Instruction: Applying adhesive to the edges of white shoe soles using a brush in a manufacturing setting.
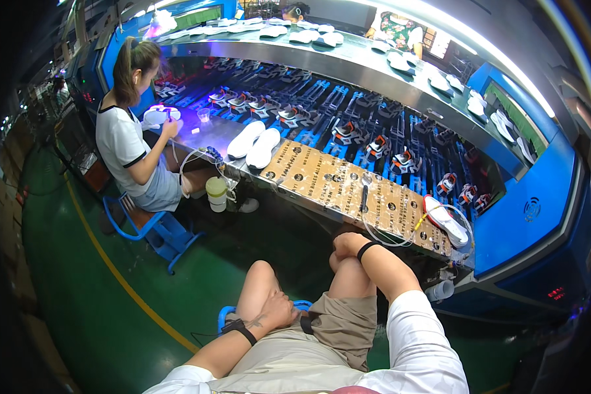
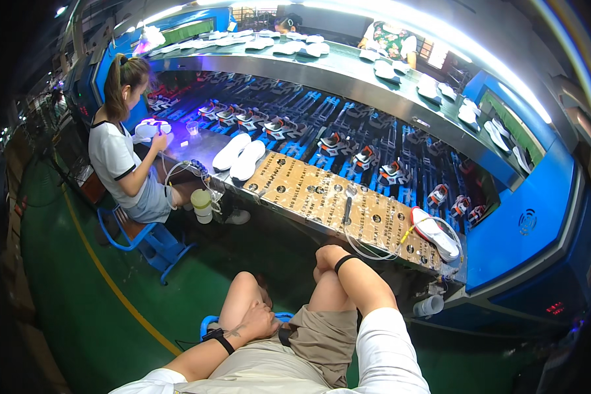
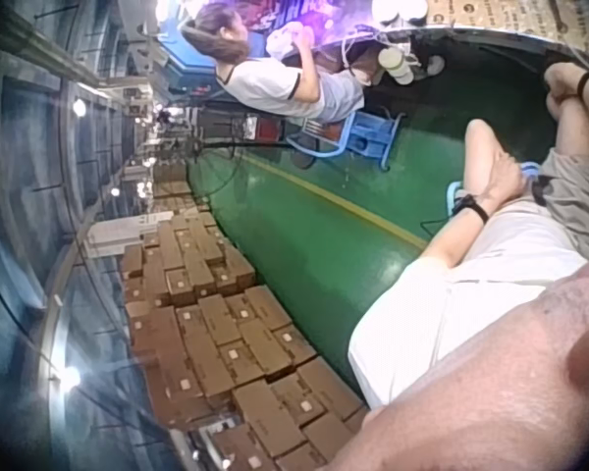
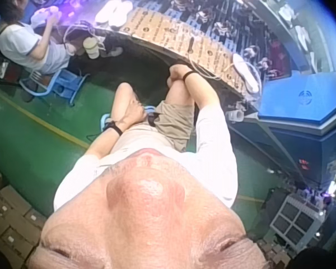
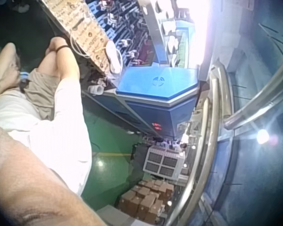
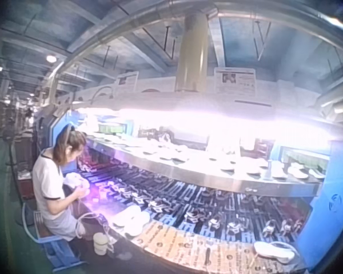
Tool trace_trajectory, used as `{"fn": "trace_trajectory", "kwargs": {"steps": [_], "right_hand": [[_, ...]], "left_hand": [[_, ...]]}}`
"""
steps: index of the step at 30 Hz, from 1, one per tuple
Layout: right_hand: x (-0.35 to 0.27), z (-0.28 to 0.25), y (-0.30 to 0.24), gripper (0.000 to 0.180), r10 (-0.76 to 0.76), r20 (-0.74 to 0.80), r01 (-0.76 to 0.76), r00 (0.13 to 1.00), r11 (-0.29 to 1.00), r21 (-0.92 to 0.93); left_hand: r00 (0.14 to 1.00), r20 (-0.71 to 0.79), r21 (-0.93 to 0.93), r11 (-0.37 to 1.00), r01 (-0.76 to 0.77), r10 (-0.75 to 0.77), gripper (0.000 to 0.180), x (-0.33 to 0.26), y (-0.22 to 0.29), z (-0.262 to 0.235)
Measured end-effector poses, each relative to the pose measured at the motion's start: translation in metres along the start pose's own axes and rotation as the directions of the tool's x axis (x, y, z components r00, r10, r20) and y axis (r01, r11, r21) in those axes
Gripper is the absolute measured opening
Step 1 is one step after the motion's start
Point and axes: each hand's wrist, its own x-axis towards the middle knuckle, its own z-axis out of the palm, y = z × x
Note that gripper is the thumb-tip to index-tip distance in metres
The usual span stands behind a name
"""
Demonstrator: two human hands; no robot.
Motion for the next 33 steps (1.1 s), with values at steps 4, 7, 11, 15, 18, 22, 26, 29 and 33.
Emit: {"fn": "trace_trajectory", "kwargs": {"steps": [4,7,11,15,18,22,26,29,33], "right_hand": [[0.001,0.000,0.000,0.038,0.009,0.032,-0.009,0.999,1.000,0.017],[0.008,0.005,0.007,0.041,-0.008,0.051,0.008,0.999,1.000,-0.002],[0.005,0.001,0.003,0.044,-0.032,0.040,0.033,0.999,0.999,-0.019],[0.008,0.000,0.001,0.044,-0.009,0.050,0.009,0.999,1.000,0.002],[0.004,-0.002,-0.001,0.044,0.002,0.038,-0.002,0.999,1.000,0.003],[0.010,0.002,0.003,0.039,0.008,0.032,-0.008,0.999,1.000,-0.009],[-0.002,-0.006,-0.005,0.040,0.034,0.041,-0.035,0.999,0.999,0.028],[0.004,-0.001,-0.001,0.040,0.004,0.050,-0.005,0.999,1.000,0.015],[0.010,0.003,0.004,0.045,-0.046,0.024,0.047,0.999,0.999,-0.008]], "left_hand": [[0.998,0.055,0.002,1.000,0.019,-0.019,0.046,0.000,0.000,-0.004],[0.998,0.065,0.005,1.000,0.016,-0.016,0.046,0.002,0.000,-0.005],[1.000,0.028,-0.004,1.000,0.012,-0.011,0.047,0.000,-0.002,-0.001],[1.000,0.016,-0.008,1.000,0.009,-0.009,0.048,0.000,-0.004,0.000],[1.000,0.012,-0.008,1.000,0.008,-0.008,0.049,0.000,-0.004,0.001],[1.000,0.003,0.003,1.000,-0.004,0.004,0.050,0.002,-0.005,0.001],[1.000,-0.001,0.011,1.000,-0.003,0.003,0.050,-0.001,-0.006,0.003],[1.000,-0.001,0.006,1.000,-0.001,0.001,0.049,0.000,-0.006,0.001],[1.000,0.000,0.007,1.000,-0.005,0.005,0.048,0.000,-0.005,-0.003]]}}
